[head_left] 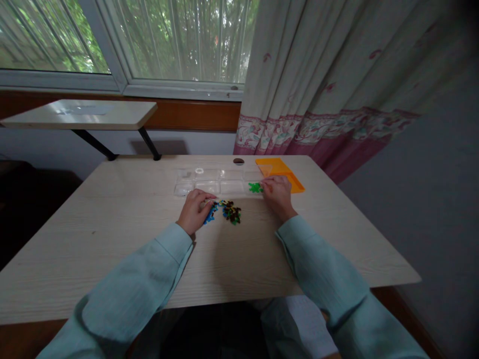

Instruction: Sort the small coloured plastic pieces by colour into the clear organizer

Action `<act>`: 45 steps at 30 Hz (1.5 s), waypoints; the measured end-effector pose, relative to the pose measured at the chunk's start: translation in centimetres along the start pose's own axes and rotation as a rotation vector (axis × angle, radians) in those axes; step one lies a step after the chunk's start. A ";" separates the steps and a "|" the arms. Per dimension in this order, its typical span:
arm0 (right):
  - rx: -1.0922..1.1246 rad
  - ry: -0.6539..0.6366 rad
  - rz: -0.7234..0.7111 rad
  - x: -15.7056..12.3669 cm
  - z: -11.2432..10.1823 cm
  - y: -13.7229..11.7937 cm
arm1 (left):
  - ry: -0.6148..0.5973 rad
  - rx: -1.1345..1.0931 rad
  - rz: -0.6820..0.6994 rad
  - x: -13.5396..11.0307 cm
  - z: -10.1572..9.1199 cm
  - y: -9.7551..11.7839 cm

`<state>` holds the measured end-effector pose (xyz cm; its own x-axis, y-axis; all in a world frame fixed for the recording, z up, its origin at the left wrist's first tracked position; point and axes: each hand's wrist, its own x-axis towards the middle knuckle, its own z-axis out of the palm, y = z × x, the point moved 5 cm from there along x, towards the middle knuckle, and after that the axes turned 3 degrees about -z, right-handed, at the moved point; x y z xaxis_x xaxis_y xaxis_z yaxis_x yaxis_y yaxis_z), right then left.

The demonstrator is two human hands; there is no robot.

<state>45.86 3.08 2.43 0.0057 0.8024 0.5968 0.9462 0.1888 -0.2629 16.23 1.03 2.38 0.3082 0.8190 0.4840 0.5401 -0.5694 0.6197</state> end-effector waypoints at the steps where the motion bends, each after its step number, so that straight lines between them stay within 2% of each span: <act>1: -0.002 0.005 -0.003 0.0 -0.1 0.0 | 0.000 0.000 -0.004 0.0 0.0 0.0; 6: 0.013 0.040 0.001 0.2 -0.7 -0.7 | -0.009 0.044 -0.032 -0.1 0.0 -0.3; 12: 0.069 0.092 -0.033 0.2 -1.4 -2.4 | -0.057 0.184 -0.003 -0.2 0.1 -0.3; 17: 0.106 0.117 -0.108 0.0 -1.4 -3.6 | -0.046 0.311 -0.041 -0.1 -0.9 -0.3; 21: 0.104 0.135 -0.134 -0.2 -1.4 -3.8 | -0.059 0.371 -0.057 -0.1 -1.4 -0.5; 34: 0.130 0.125 -0.148 -0.1 -1.5 -3.9 | -0.163 0.401 -0.051 -0.1 -0.7 -0.4; 45: 0.130 0.104 -0.146 0.0 -1.5 -4.1 | -0.162 0.453 -0.054 -0.4 -0.5 0.4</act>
<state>42.49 1.45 4.63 -0.0886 0.7000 0.7086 0.8897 0.3754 -0.2597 15.93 0.46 2.79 0.3686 0.8677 0.3335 0.8345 -0.4669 0.2926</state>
